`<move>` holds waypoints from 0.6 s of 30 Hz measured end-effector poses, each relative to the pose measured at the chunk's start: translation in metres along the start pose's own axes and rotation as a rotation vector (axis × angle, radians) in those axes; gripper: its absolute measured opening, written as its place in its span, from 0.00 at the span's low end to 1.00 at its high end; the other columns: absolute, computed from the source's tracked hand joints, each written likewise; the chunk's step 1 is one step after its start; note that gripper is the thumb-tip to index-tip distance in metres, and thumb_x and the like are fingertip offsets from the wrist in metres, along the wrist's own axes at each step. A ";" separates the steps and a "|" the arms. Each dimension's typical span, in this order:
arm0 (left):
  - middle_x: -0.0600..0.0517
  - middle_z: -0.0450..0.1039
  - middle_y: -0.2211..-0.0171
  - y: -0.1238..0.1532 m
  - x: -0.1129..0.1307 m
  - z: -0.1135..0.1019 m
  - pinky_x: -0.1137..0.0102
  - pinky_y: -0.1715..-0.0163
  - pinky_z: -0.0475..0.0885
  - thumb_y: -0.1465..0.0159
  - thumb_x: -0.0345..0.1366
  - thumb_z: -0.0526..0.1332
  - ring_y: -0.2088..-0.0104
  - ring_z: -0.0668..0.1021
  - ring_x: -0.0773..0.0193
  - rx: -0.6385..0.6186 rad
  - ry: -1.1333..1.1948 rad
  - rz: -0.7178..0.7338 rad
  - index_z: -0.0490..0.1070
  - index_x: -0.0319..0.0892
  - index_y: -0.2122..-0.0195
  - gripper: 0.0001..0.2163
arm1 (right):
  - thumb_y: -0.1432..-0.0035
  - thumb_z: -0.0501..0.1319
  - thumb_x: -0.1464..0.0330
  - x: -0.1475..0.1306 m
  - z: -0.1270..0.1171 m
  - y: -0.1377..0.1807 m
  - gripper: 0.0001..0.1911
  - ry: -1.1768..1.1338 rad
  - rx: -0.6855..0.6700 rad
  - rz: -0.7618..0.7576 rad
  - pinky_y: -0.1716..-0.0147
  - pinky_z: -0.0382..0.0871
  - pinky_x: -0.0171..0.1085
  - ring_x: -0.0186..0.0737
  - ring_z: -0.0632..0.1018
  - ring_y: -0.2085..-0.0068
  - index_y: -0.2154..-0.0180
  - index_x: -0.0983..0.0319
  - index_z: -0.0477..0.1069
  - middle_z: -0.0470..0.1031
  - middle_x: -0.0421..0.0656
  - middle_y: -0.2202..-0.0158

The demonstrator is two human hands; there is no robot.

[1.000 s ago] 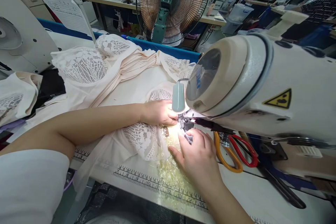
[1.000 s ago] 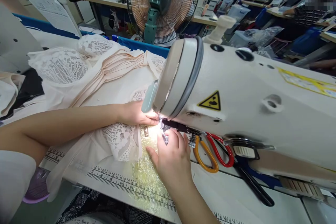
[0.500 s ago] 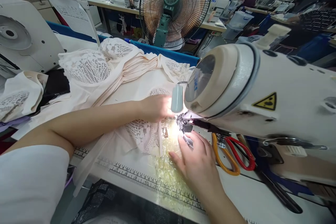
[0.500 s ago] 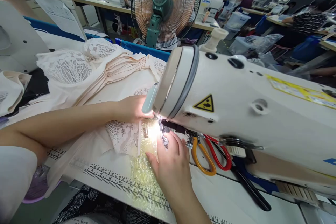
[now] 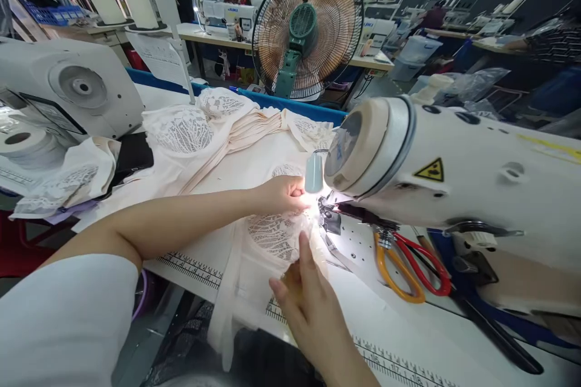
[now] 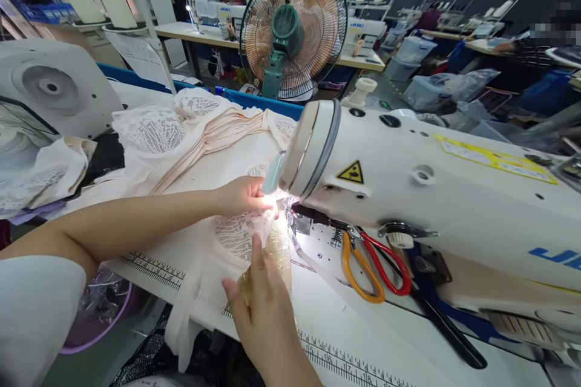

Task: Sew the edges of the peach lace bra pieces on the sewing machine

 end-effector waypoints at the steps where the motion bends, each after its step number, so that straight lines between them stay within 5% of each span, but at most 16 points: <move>1: 0.62 0.53 0.84 0.001 -0.004 -0.001 0.76 0.82 0.56 0.43 0.35 0.57 0.84 0.59 0.74 0.058 0.002 -0.025 0.46 0.44 0.77 0.15 | 0.38 0.51 0.64 0.000 0.000 -0.003 0.29 -0.016 -0.003 0.026 0.70 0.71 0.36 0.37 0.74 0.70 0.38 0.62 0.49 0.72 0.40 0.70; 4: 0.58 0.62 0.78 0.009 -0.009 -0.002 0.76 0.80 0.59 0.41 0.34 0.54 0.80 0.65 0.72 0.150 -0.325 -0.028 0.56 0.41 0.72 0.06 | 0.39 0.52 0.63 0.011 -0.016 -0.009 0.14 -0.018 0.055 0.162 0.68 0.69 0.33 0.36 0.75 0.69 0.58 0.62 0.72 0.74 0.41 0.71; 5: 0.56 0.65 0.75 0.012 -0.009 0.002 0.75 0.79 0.58 0.40 0.32 0.54 0.78 0.66 0.71 0.131 -0.506 -0.008 0.61 0.40 0.67 0.02 | 0.40 0.52 0.62 0.018 -0.025 -0.009 0.14 0.010 0.088 0.227 0.69 0.68 0.33 0.36 0.75 0.69 0.66 0.61 0.73 0.75 0.41 0.71; 7: 0.52 0.67 0.69 0.021 -0.010 0.017 0.75 0.80 0.56 0.40 0.29 0.54 0.77 0.67 0.70 0.012 -0.840 0.047 0.64 0.42 0.54 0.13 | 0.40 0.52 0.61 0.033 -0.040 -0.008 0.15 0.095 0.092 0.342 0.72 0.65 0.33 0.36 0.73 0.71 0.73 0.59 0.71 0.74 0.39 0.75; 11: 0.49 0.67 0.69 0.037 -0.017 0.046 0.74 0.82 0.53 0.41 0.28 0.54 0.80 0.66 0.69 -0.180 -1.170 0.062 0.63 0.47 0.46 0.21 | 0.40 0.50 0.64 0.051 -0.048 -0.005 0.14 0.231 -0.089 0.433 0.72 0.62 0.33 0.38 0.74 0.71 0.60 0.58 0.72 0.76 0.38 0.71; 14: 0.47 0.67 0.69 0.039 -0.017 0.057 0.73 0.82 0.55 0.41 0.28 0.53 0.77 0.69 0.65 -0.175 -1.200 -0.008 0.67 0.41 0.53 0.15 | 0.40 0.47 0.69 0.054 -0.042 -0.005 0.21 0.351 -0.223 0.433 0.72 0.61 0.34 0.39 0.75 0.67 0.47 0.56 0.67 0.77 0.40 0.67; 18: 0.45 0.68 0.68 0.035 -0.010 0.063 0.71 0.81 0.60 0.42 0.27 0.52 0.73 0.73 0.58 -0.237 -1.126 -0.143 0.66 0.37 0.54 0.14 | 0.41 0.47 0.71 0.053 -0.035 -0.010 0.25 0.556 -0.338 0.426 0.76 0.56 0.33 0.40 0.73 0.70 0.43 0.55 0.62 0.75 0.41 0.71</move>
Point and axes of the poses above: each hand's wrist, its own y-axis away from the middle knuckle, its own z-axis out of the palm, x = y × z, the point moved 7 cm from there along -y, towards the middle knuckle
